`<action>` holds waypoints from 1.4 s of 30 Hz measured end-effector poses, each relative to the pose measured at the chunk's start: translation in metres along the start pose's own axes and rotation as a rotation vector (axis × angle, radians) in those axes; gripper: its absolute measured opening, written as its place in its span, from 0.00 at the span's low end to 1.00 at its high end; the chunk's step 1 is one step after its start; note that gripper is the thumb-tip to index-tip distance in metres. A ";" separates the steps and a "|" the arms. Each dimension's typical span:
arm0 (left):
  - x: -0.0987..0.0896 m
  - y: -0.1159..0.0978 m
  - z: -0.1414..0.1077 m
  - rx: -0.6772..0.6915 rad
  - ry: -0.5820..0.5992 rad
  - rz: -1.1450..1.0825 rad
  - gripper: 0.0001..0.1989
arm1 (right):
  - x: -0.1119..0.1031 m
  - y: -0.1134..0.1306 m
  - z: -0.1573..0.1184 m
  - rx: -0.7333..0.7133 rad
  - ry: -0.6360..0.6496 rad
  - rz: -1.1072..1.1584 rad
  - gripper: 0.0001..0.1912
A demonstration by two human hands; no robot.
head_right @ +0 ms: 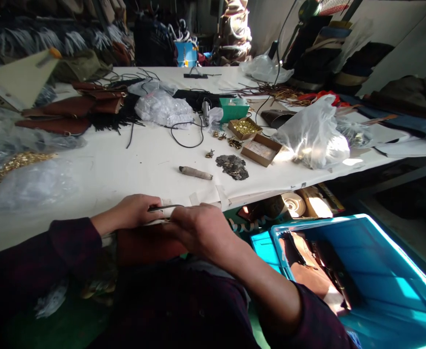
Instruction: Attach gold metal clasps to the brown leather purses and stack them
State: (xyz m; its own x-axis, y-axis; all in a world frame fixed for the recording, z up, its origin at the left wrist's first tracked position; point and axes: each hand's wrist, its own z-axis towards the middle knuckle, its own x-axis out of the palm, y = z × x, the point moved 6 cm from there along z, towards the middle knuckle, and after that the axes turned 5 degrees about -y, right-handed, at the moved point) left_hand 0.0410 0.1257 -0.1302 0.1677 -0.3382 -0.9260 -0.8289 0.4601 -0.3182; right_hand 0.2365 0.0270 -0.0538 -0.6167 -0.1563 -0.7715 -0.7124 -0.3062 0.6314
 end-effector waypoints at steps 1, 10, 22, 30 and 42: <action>0.000 0.002 -0.002 -0.006 -0.010 -0.015 0.16 | -0.010 -0.014 -0.009 0.084 -0.063 0.081 0.17; 0.008 0.018 -0.020 -0.040 -0.002 -0.116 0.25 | 0.002 -0.175 -0.086 0.686 -0.484 0.493 0.25; 0.005 0.011 -0.042 0.002 0.049 -0.282 0.24 | 0.039 -0.256 -0.063 0.717 -0.536 0.585 0.28; -0.004 -0.002 -0.043 0.075 0.025 -0.181 0.21 | 0.022 -0.261 -0.082 0.764 -0.564 0.450 0.28; -0.037 -0.060 -0.051 0.163 0.093 -0.469 0.25 | 0.069 -0.081 -0.048 0.249 -0.129 0.931 0.26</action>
State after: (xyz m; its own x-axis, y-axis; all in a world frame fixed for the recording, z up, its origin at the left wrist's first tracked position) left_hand 0.0574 0.0689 -0.0671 0.4473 -0.6075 -0.6564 -0.5804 0.3613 -0.7298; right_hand 0.2680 -0.0045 -0.1616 -0.9907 -0.1268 0.0503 0.0380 0.0974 0.9945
